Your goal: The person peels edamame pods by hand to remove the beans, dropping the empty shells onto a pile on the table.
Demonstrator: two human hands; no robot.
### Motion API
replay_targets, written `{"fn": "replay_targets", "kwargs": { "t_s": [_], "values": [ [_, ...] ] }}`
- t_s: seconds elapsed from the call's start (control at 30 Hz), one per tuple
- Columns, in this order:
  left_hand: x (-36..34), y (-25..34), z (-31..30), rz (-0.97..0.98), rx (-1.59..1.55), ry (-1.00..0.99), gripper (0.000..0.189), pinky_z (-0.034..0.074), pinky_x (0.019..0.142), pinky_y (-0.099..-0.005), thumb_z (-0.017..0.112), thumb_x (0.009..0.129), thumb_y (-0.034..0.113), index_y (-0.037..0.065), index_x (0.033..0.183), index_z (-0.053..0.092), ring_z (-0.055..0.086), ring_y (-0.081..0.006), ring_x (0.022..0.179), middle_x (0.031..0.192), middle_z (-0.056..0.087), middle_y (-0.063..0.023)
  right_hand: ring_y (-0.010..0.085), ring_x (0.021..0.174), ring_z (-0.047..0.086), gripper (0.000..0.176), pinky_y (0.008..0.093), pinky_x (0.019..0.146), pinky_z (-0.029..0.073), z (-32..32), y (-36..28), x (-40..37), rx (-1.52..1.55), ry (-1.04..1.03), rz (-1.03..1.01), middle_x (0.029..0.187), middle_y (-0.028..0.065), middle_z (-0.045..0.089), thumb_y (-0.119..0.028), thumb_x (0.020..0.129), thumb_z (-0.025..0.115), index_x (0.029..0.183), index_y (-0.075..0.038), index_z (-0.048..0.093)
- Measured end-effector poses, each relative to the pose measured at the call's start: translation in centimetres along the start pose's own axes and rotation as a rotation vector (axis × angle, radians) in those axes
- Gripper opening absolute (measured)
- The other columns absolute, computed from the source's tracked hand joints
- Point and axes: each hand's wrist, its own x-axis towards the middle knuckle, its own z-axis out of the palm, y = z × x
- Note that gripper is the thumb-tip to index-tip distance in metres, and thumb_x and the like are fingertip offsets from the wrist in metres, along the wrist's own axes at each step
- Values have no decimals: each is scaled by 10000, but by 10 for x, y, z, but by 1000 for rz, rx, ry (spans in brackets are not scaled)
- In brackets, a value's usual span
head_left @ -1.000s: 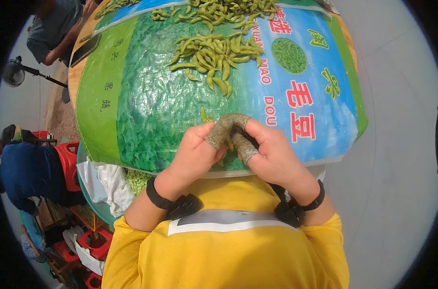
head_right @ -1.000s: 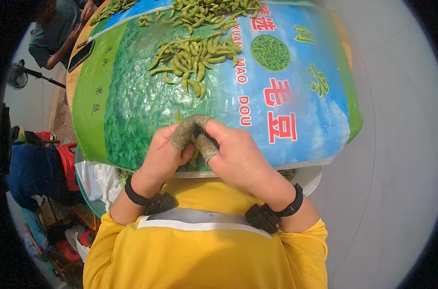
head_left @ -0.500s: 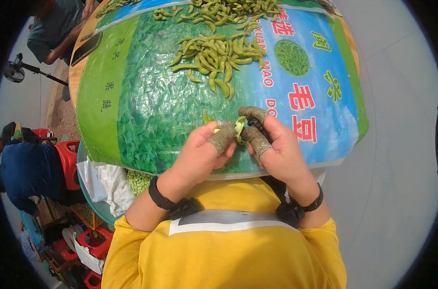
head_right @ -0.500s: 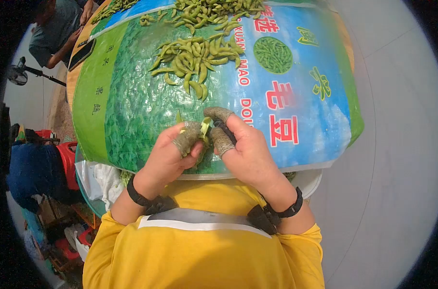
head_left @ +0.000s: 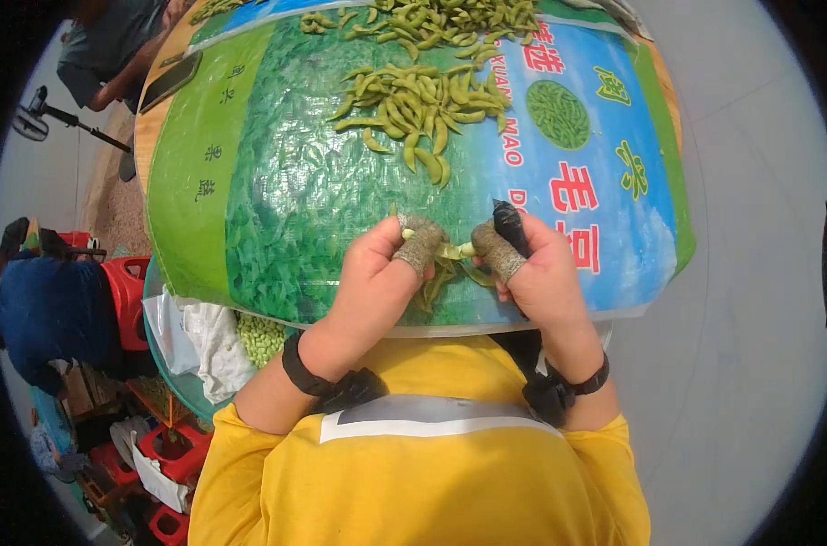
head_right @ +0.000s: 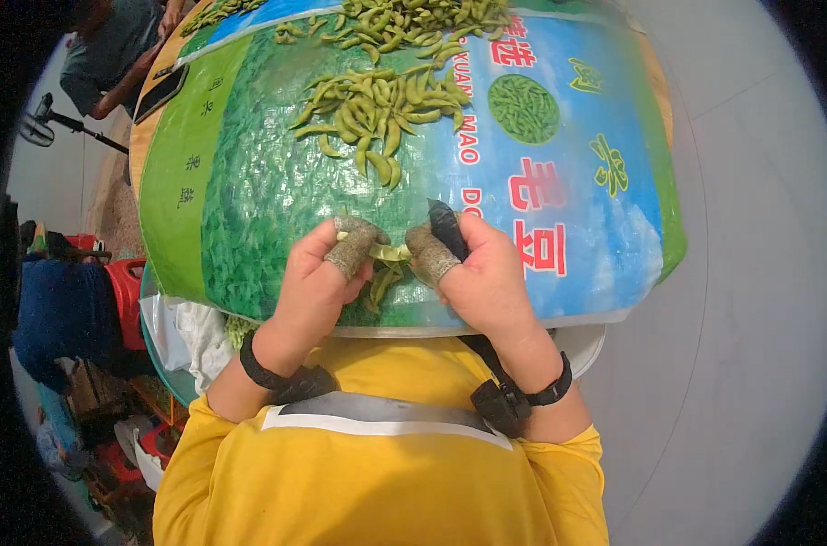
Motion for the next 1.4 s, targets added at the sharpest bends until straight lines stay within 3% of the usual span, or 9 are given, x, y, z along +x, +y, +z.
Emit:
{"fn": "replay_targets", "kwargs": {
  "t_s": [0.2,0.3,0.37,0.47,0.67,0.9,1.17,1.33,1.4],
  "values": [
    [0,4,-12,-127,-337,10,124,302,492,-164,508,904,135,67,945,603,395,-12,567,682,513,25,27,465,446,116,199,413,334,-3,-1,0,168,91,-123,628,-36,555,-141,850,654,882,-32,628],
    [-1,0,-8,-97,-161,-49,107,361,521,-188,570,877,144,57,916,617,450,-33,591,688,533,25,26,467,442,120,192,416,332,-1,0,-4,154,156,-185,635,-35,560,-144,852,656,897,-34,636],
    [-2,-5,4,235,152,-183,130,430,581,-230,649,830,152,34,881,626,512,-68,632,717,579,4,27,468,444,124,191,418,334,5,-3,-9,141,179,-218,636,-34,561,-146,851,658,903,-35,638],
    [-2,2,8,169,250,-166,183,469,648,-266,694,804,169,10,862,625,562,-96,688,758,623,-25,29,473,454,135,190,421,341,12,-6,-17,154,145,-218,640,-32,565,-158,854,655,912,-37,639],
    [-7,1,8,142,88,-239,157,459,614,-246,576,896,173,19,922,593,554,-87,674,745,620,-33,47,469,441,166,201,425,342,13,1,-17,559,-168,104,603,-16,530,-195,883,607,929,-36,621],
    [-9,1,4,-223,-317,-216,215,322,477,-194,454,959,235,58,924,571,412,-40,551,643,492,30,47,474,414,160,203,430,325,17,0,-18,503,-129,12,571,-24,479,-185,885,600,939,-34,594],
    [-10,2,0,-125,-155,-237,231,304,481,-172,452,958,239,61,877,576,405,-33,560,638,493,28,35,487,368,142,186,430,311,-1,13,-9,1000,-152,233,678,-29,464,-163,894,580,966,-40,583],
    [-10,3,-3,-239,-305,-176,224,282,440,-177,470,953,244,43,896,549,397,-42,511,656,496,6,39,482,385,137,197,430,326,-15,11,-6,827,-26,11,699,-21,500,-174,893,594,940,-45,591],
    [-7,2,5,-189,-263,-96,228,287,439,-180,455,959,245,47,896,548,394,-45,504,657,497,6,43,498,435,137,209,440,349,3,7,-13,353,156,-207,746,-15,541,-168,891,606,921,-35,605]
  ]
}}
